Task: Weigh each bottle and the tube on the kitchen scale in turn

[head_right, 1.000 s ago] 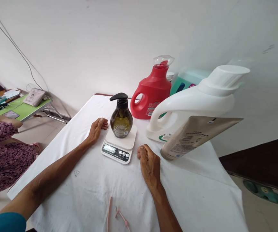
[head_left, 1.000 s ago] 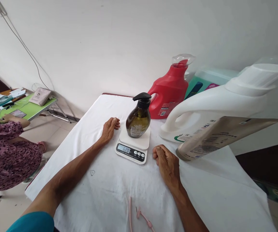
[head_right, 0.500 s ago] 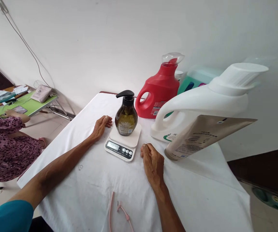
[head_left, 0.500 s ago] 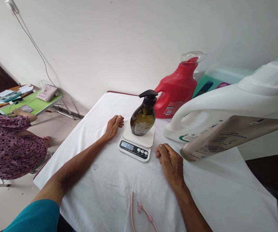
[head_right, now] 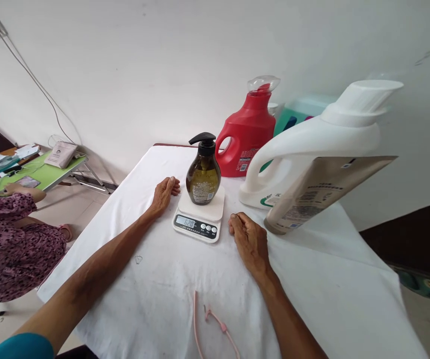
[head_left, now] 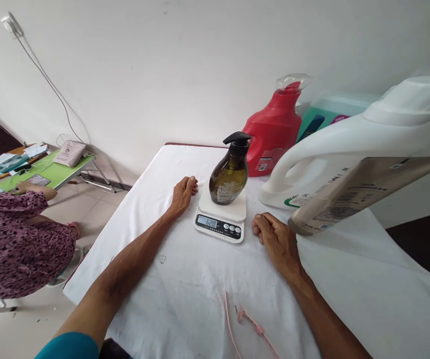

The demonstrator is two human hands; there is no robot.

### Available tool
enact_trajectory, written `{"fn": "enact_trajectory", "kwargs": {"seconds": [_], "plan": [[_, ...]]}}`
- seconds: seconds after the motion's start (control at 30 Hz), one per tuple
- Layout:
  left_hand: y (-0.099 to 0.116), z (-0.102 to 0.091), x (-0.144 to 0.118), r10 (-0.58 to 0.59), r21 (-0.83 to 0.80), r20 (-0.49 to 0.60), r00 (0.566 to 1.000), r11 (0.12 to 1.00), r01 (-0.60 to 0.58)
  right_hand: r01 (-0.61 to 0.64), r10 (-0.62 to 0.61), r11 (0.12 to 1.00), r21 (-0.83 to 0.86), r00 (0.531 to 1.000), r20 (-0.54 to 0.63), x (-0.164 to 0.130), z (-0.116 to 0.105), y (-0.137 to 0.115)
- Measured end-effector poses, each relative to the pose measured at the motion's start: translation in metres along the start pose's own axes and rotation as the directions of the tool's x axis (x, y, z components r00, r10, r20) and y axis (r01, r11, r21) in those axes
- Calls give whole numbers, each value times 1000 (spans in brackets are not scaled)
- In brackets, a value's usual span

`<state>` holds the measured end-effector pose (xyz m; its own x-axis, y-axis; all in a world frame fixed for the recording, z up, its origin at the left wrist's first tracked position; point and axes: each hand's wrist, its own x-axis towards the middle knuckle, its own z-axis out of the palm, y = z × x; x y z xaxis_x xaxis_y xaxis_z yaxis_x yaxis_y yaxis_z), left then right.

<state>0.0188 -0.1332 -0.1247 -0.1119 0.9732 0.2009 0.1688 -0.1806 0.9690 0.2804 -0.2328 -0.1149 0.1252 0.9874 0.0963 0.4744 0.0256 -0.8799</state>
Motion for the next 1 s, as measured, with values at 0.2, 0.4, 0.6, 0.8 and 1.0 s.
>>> {"fn": "enact_trajectory", "kwargs": {"seconds": [0.2, 0.4, 0.6, 0.8, 1.0], "plan": [[0, 0, -1, -5, 2, 1, 1000, 1000, 5, 12, -12, 1000, -8, 1000, -22, 0, 3, 0], [2, 0, -2, -7, 14, 5, 1000, 1000, 7, -9, 9, 1000, 11, 1000, -28, 0, 4, 3], [4, 0, -2, 1, 53, 18, 1000, 999, -2, -26, 29, 998, 60, 998, -50, 2, 7, 6], [3, 1, 1, 13, 78, 46, 999, 997, -16, -27, 32, 995, 93, 998, -50, 1, 6, 5], [2, 3, 2, 11, 110, 58, 998, 994, -17, -19, 23, 995, 101, 999, -39, 1, 5, 4]]}}
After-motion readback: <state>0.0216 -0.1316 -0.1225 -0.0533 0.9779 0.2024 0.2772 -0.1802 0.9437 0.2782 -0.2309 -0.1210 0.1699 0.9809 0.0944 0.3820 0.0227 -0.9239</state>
